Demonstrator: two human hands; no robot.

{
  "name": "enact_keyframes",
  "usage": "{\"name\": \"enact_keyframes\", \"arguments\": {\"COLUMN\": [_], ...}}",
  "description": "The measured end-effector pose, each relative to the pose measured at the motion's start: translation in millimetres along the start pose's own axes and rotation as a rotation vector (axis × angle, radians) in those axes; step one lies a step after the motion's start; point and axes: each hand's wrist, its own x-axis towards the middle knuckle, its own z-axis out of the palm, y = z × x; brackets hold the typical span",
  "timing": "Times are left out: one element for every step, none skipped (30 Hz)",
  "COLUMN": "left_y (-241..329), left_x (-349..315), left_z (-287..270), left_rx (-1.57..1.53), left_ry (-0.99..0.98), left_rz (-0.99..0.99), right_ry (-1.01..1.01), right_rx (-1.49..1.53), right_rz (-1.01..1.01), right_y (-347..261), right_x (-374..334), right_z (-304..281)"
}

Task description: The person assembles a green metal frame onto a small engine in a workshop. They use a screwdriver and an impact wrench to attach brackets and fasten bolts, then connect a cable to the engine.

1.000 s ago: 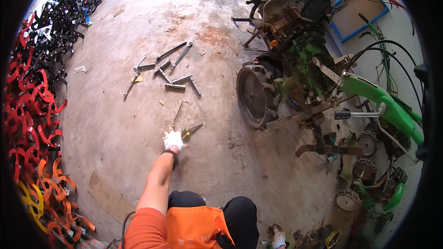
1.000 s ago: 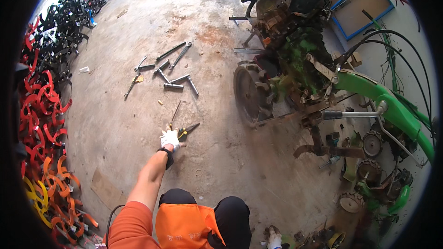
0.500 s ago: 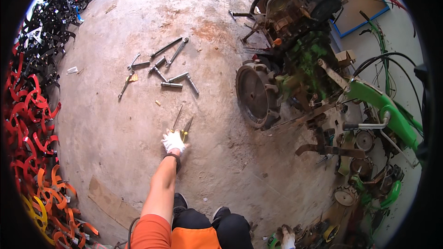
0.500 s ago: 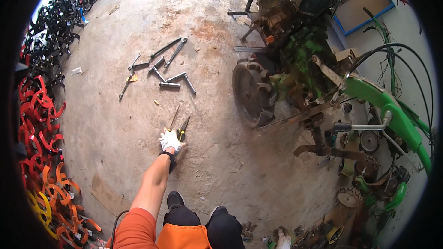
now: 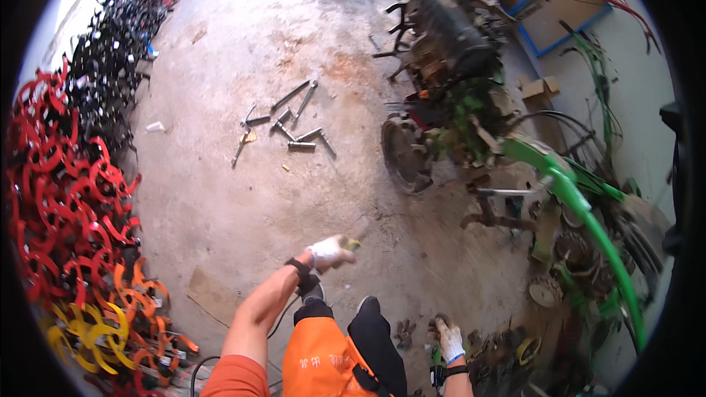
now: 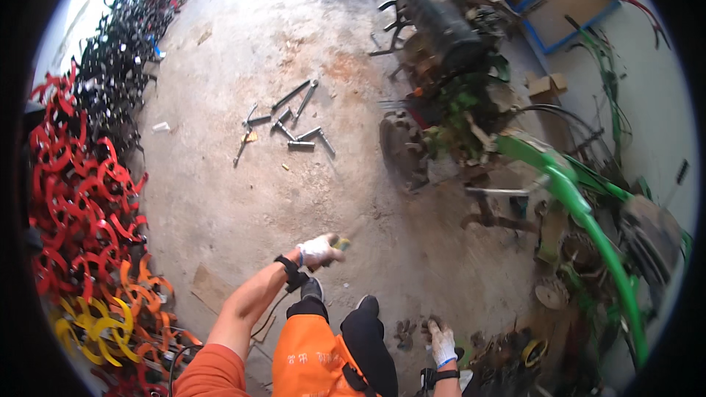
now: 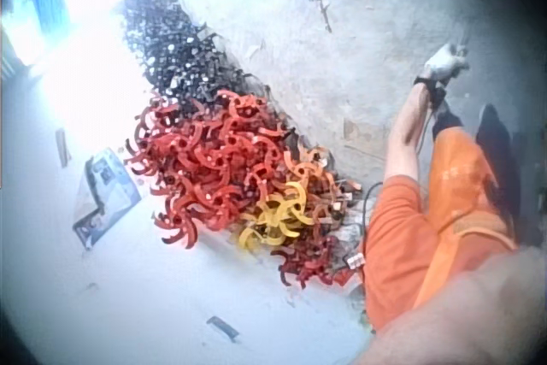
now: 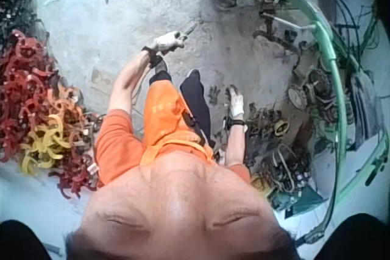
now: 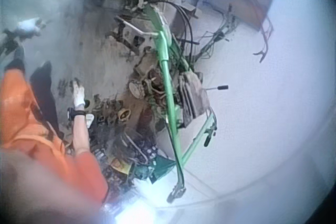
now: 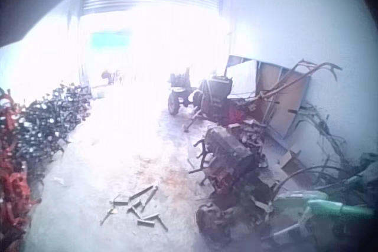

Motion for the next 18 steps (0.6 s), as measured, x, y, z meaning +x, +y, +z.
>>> {"name": "enact_keyframes", "arguments": {"left_y": [21, 39, 57, 70, 82, 88, 95, 97, 101, 102, 104, 107, 113, 119, 127, 136, 146, 156], "left_x": [-30, -58, -80, -104, -125, -149, -168, -188, -202, -215, -224, -228, -228, -227, -224, -221, -219, -218], "left_z": [16, 41, 66, 91, 112, 129, 153, 173, 185, 196, 208, 217, 218, 219, 219, 219, 217, 221], "left_rx": [-0.025, -0.023, 0.039, 0.039, -0.033, -0.072, -0.065, -0.130, -0.138, -0.107, -0.083, -0.068, 0.097, 0.135, 0.213, 0.329, 0.379, 0.437], "left_ry": [-0.068, -0.161, -0.224, -0.286, -0.413, -0.522, -0.557, -0.587, -0.674, -0.743, -0.788, -0.833, -0.821, -0.810, -0.829, -0.776, -0.743, -0.708], "left_rz": [0.042, 0.071, 0.126, 0.163, 0.131, 0.065, 0.023, -0.012, -0.019, -0.086, -0.067, -0.059, -0.088, -0.237, -0.154, -0.138, -0.144, -0.144], "right_ry": [-0.044, -0.064, -0.096, -0.150, -0.081, -0.042, 0.001, -0.021, 0.094, 0.159, 0.245, 0.321, 0.312, 0.323, 0.420, 0.521, 0.531, 0.487], "right_rx": [-0.063, -0.355, -0.220, -0.035, -0.210, -0.212, -0.146, -0.014, -0.109, -0.157, -0.090, -0.021, 0.040, 0.302, 0.253, 0.216, 0.204, 0.028], "right_rz": [-0.068, -0.246, -0.122, -0.160, -0.221, -0.148, -0.180, -0.279, -0.260, -0.226, -0.236, -0.132, -0.102, -0.102, -0.034, 0.024, 0.036, 0.045], "right_y": [-12, -26, -35, -41, -49, -51, -48, -39, -27, -13, 4, 26, 50, 76, 100, 124, 147, 171], "right_x": [-31, -56, -87, -118, -138, -162, -184, -209, -230, -247, -264, -282, -306, -328, -348, -368, -389, -407], "right_z": [-6, -11, -20, -27, -32, -40, -47, -57, -68, -80, -91, -99, -114, -119, -122, -125, -127, -129]}}
